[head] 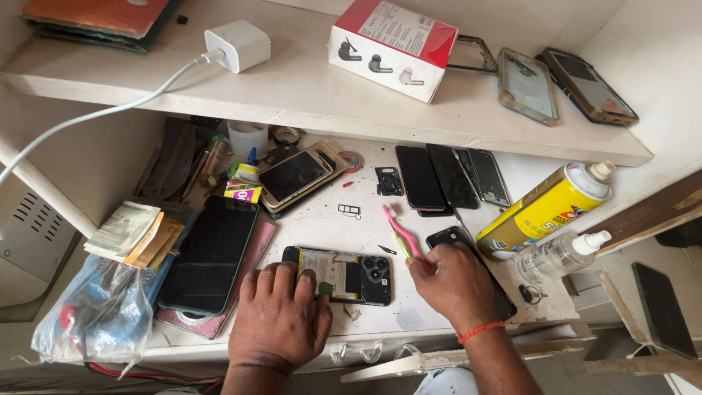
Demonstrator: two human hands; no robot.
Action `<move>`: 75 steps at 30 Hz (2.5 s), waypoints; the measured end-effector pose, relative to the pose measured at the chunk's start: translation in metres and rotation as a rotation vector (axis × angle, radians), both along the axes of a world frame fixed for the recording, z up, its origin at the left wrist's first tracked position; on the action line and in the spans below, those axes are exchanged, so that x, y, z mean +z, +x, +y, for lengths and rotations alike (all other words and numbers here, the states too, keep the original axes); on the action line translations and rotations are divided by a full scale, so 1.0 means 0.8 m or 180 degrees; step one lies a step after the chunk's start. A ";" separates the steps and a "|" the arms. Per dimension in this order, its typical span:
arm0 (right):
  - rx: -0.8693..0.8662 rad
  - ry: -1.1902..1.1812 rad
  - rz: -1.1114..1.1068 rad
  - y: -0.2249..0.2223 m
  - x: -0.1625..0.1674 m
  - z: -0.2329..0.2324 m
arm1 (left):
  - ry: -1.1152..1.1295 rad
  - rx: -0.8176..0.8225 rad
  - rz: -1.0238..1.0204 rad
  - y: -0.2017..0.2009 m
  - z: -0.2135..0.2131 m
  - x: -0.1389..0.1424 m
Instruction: The person disassembles a smartphone by prying off the back cover and removing internal components. They use a prying tool and a screwdriver to separate the case and unscrew parts. The person then handles another smartphone, removing its back cover and placing it aside.
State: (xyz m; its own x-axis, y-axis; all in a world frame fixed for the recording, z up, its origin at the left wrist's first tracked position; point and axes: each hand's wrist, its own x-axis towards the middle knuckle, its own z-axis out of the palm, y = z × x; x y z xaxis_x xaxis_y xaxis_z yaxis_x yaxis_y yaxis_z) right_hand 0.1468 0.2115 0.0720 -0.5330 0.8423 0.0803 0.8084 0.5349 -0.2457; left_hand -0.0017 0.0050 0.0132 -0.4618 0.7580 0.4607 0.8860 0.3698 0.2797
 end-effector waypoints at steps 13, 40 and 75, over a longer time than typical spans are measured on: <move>0.0818 0.0326 -0.0886 -0.017 -0.029 0.015 | -0.0087 0.0046 -0.0002 0.000 0.001 0.001; 0.0306 0.0545 0.0365 -0.043 -0.021 0.153 | 0.0099 -0.0024 -0.0044 0.001 0.000 0.003; 0.0361 -0.0020 0.0036 -0.053 0.017 0.157 | 0.0037 0.0001 -0.0026 0.002 0.001 0.002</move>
State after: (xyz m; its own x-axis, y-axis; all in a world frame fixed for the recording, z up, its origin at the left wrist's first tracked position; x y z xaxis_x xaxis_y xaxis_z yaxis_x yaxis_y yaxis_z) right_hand 0.1041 0.3371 0.0857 -0.6241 0.7770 0.0817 0.7398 0.6214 -0.2580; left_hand -0.0005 0.0056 0.0147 -0.4657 0.7525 0.4657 0.8836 0.3666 0.2913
